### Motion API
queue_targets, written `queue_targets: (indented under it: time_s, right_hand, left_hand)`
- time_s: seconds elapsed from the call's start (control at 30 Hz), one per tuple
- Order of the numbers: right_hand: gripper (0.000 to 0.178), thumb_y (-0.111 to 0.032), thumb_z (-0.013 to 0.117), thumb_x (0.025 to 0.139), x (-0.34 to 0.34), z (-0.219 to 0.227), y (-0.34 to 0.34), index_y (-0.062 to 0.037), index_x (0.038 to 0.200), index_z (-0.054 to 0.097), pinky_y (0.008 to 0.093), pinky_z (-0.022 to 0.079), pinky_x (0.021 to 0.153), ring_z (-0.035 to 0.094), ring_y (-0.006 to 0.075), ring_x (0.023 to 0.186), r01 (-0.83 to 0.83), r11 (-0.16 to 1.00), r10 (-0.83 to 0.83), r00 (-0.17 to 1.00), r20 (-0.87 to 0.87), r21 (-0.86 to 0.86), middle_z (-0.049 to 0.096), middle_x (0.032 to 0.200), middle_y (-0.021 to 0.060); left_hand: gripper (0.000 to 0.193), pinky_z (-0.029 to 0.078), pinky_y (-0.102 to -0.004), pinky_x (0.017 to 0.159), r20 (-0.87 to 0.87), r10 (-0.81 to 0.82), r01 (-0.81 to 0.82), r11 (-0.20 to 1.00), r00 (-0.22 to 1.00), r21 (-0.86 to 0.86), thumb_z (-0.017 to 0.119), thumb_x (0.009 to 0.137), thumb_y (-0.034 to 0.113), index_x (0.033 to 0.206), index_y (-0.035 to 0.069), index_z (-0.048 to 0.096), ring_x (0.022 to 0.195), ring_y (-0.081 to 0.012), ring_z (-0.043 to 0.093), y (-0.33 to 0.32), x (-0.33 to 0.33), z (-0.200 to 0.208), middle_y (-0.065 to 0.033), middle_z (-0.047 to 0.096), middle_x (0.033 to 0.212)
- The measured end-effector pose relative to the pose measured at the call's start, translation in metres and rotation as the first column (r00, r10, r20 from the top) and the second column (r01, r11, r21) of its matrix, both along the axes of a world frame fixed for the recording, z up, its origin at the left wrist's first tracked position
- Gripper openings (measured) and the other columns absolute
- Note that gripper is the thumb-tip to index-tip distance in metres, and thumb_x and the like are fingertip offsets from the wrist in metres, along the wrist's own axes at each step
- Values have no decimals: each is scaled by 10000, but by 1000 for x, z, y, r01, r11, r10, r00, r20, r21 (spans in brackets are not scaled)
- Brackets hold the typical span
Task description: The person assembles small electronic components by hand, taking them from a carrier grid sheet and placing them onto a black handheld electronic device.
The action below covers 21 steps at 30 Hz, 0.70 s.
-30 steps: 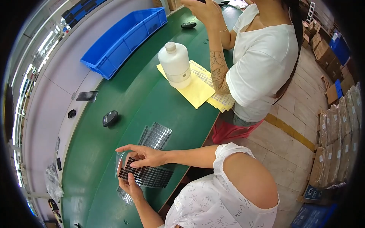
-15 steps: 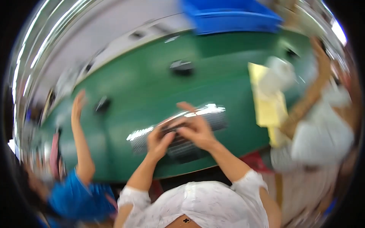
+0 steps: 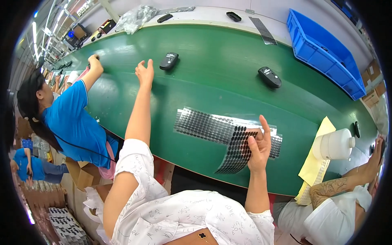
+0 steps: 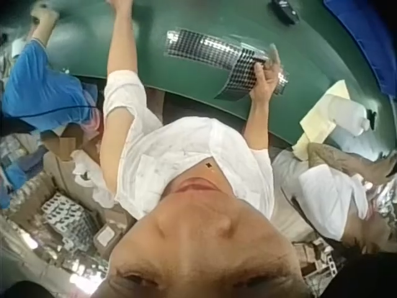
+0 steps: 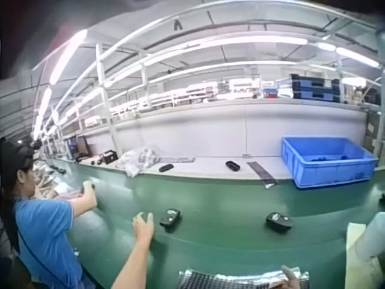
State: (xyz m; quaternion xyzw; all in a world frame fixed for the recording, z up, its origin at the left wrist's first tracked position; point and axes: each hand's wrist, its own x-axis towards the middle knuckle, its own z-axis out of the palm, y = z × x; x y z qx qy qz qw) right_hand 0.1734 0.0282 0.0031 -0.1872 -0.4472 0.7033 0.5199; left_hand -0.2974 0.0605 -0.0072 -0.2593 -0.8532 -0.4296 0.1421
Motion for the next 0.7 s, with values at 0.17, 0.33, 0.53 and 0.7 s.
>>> queue_targets:
  time_s: [0.17,0.33,0.53,0.7]
  right_hand:
    - [707,-26,590,947,8,5,0,-28,1541,206,230,561,726,645,95,845,57,998,-56,998,20,-38,629,1024,49]
    - [707,-30,601,943,5,2,-1,-33,1540,222,218,556,696,632,80,800,18,998,-16,999,42,-56,620,1015,38]
    - [690,-10,589,946,-4,11,-6,-42,1540,240,205,546,664,613,72,775,33,997,-30,999,44,-75,605,1008,33]
    - [680,13,569,951,-12,25,-10,-42,1542,237,204,542,691,602,65,779,-17,998,18,1000,17,-57,598,1000,26]
  left_hand:
    - [683,386,-487,1050,224,-49,70,994,973,-86,653,853,508,1325,29,536,1288,-375,438,34,13,-26,-203,541,1328]
    - [691,386,-471,1055,30,-135,138,981,990,-137,707,809,509,1308,49,576,1250,-358,500,39,48,-43,-197,609,1255]
    - [662,442,-478,942,10,-376,375,924,927,-74,796,728,379,1255,47,574,1126,-363,555,66,98,-34,-181,627,1185]
    - [709,417,-468,1003,-97,-419,418,908,903,-29,777,776,341,1347,24,502,1205,-354,520,67,115,-21,-187,562,1309]
